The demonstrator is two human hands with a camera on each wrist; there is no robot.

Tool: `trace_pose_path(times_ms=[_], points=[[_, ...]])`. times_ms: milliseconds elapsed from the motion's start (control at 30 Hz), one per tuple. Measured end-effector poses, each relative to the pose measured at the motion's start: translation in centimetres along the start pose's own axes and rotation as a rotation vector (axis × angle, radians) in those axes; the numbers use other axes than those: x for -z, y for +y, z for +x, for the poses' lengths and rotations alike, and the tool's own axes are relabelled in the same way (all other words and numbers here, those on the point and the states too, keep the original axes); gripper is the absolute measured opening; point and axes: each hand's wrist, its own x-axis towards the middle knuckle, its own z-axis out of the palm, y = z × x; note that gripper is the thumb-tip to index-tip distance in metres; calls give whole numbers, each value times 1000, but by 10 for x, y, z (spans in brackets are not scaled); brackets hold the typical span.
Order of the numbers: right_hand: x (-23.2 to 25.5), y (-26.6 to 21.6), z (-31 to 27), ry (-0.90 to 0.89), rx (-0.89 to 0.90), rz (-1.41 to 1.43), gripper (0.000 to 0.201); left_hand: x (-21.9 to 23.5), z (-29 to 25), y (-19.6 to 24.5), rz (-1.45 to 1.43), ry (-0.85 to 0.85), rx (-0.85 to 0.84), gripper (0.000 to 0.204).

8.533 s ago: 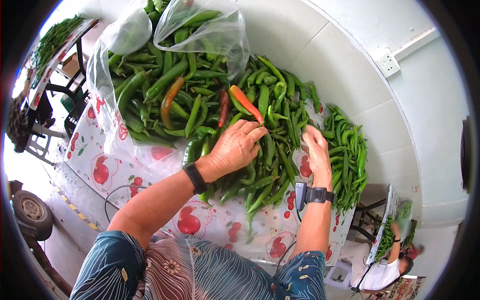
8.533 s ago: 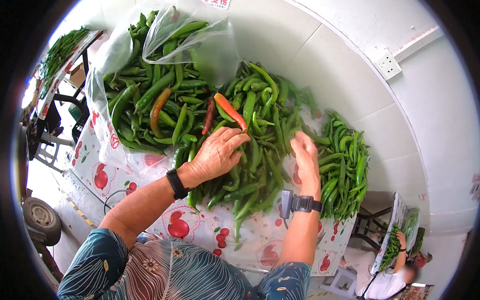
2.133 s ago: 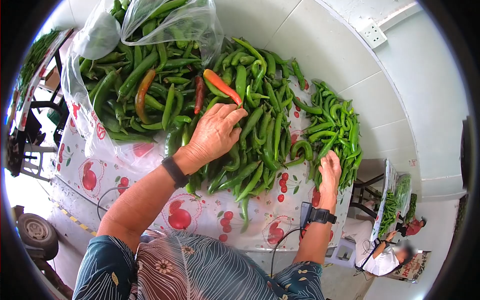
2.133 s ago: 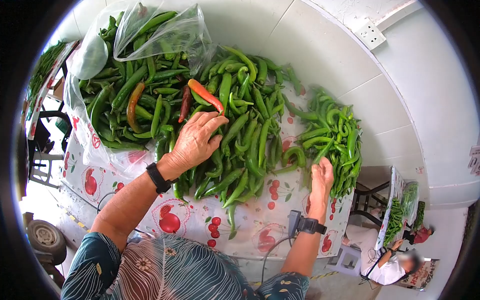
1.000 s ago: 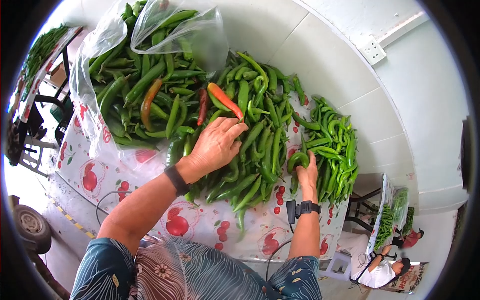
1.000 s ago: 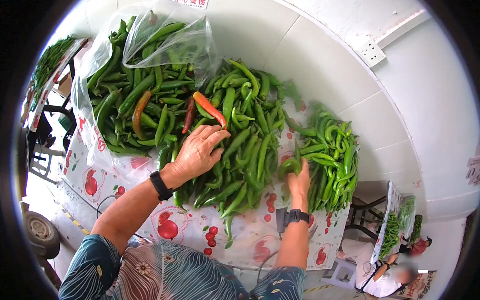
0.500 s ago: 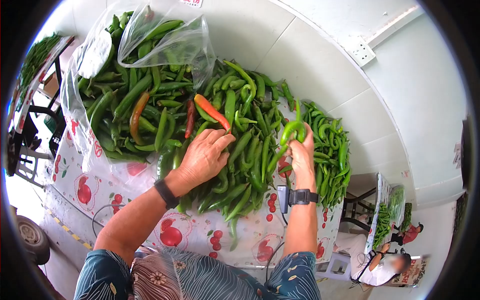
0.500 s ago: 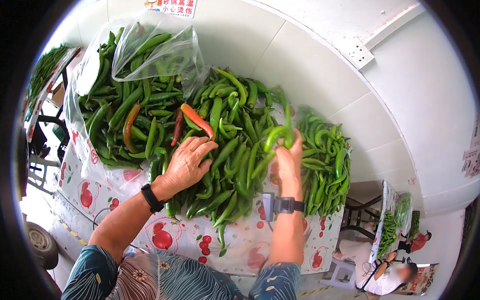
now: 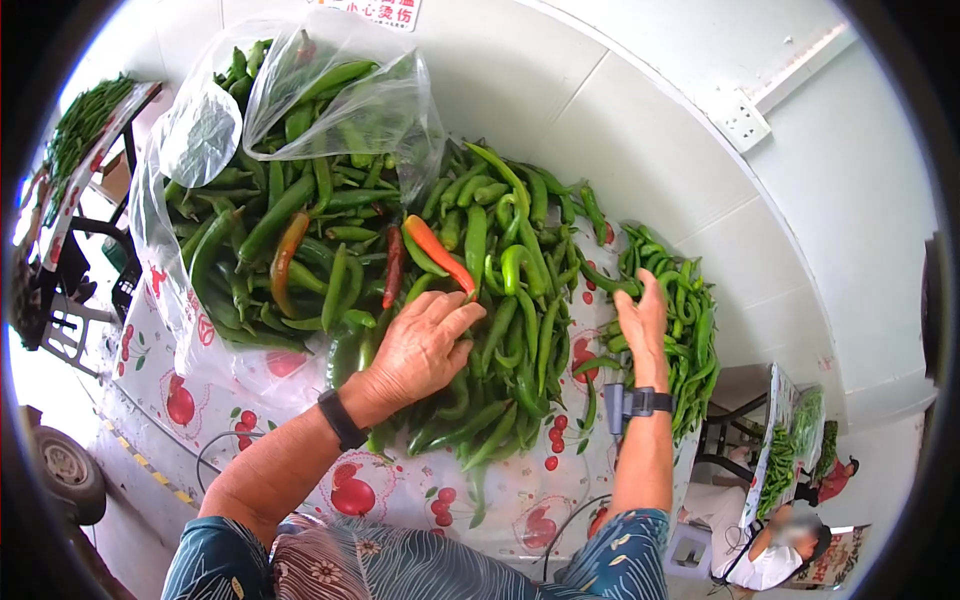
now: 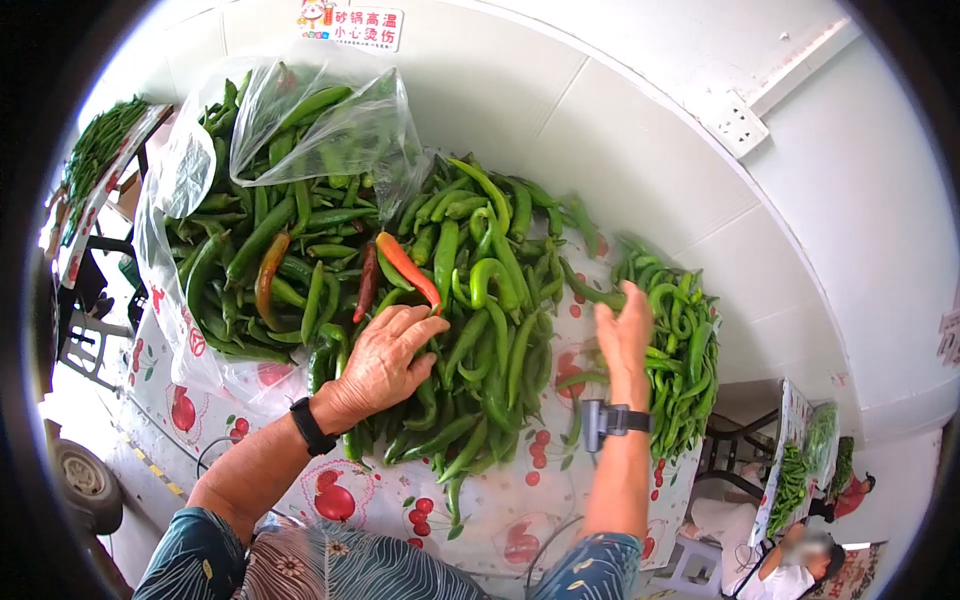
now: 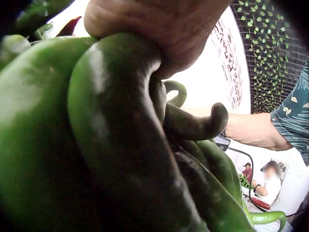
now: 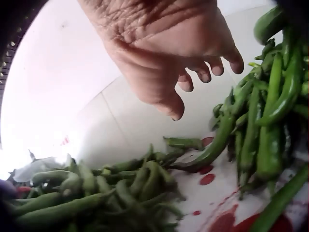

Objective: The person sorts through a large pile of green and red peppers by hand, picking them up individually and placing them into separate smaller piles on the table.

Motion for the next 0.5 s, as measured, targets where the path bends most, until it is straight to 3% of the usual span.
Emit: trace_pose_path(times_ms=[133,200,333,500], points=[[13,39,6,-127,-115,-285,61,-3,1,-1,-3,6,0,45],[-2,76,8,-170,-146,-285,65,-4,1,-2,4,18,-11,45],[-12,48,3,-299,-258,-430,69,-2,0,-1,-11,32,1,44],[-13,31,-6,-341,-172,-517,73,-3,-1,-2,-2,24,2,44]])
